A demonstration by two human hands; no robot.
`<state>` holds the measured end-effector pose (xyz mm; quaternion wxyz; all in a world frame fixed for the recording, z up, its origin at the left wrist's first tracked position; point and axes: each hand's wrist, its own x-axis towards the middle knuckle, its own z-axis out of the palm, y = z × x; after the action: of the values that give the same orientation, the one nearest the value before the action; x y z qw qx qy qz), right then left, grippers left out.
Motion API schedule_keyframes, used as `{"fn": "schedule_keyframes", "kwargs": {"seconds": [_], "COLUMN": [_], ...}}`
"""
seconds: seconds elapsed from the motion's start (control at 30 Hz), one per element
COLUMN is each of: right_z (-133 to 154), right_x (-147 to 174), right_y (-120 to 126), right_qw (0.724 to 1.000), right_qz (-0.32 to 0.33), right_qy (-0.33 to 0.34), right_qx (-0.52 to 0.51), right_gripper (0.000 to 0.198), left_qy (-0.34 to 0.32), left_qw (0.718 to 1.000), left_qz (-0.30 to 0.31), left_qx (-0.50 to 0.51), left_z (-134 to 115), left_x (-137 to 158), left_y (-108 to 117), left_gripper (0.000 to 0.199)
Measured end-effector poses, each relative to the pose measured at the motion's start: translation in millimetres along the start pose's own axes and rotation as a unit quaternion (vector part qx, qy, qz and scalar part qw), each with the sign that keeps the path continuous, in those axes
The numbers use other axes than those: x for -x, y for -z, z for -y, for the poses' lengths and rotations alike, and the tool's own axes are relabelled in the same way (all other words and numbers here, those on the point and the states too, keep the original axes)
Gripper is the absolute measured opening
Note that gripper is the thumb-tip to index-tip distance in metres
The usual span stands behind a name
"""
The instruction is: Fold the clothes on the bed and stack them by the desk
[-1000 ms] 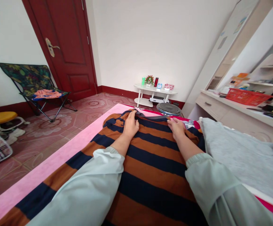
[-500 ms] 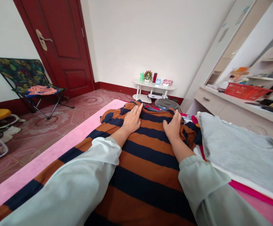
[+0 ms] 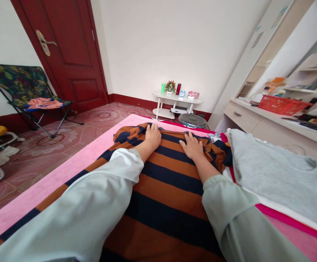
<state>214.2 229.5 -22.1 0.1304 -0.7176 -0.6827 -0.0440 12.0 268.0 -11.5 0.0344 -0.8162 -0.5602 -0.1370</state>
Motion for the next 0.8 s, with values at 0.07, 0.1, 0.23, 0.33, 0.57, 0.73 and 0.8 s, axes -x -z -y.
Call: {"fn": "schedule_keyframes", "kwargs": {"seconds": [0.07,0.1,0.23,0.33,0.57,0.73,0.8], "right_z": [0,0,1,2,2,0,5], "right_x": [2,3,0,-5,7,25,32], "right_y": [1,1,-3,-6,-1,18,29], "right_qw": [0.999,0.998,0.998,0.998,0.993,0.983,0.981], "right_qz": [-0.018,-0.015,0.045,0.061,0.108,0.171,0.183], "right_qy": [0.04,0.058,0.043,-0.001,-0.044,-0.063,-0.072], "right_qx": [-0.003,-0.005,-0.006,0.002,0.008,-0.003,-0.003], "right_gripper": [0.054,0.052,0.058,0.065,0.069,0.073,0.077], "left_qy": [-0.038,-0.054,-0.058,-0.041,-0.004,-0.011,-0.011], "left_qw": [0.999,0.998,0.993,0.992,0.989,0.976,0.971], "left_qz": [0.003,0.014,0.079,0.1,0.135,0.205,0.226], "left_qx": [0.012,0.021,0.068,0.07,0.057,0.069,0.07], "left_z": [-16,-22,-30,-29,-36,-31,-29], "left_x": [10,15,26,26,33,53,64], "left_y": [0,-1,-4,-4,4,28,38], "left_gripper": [0.047,0.05,0.061,0.064,0.069,0.069,0.07]}}
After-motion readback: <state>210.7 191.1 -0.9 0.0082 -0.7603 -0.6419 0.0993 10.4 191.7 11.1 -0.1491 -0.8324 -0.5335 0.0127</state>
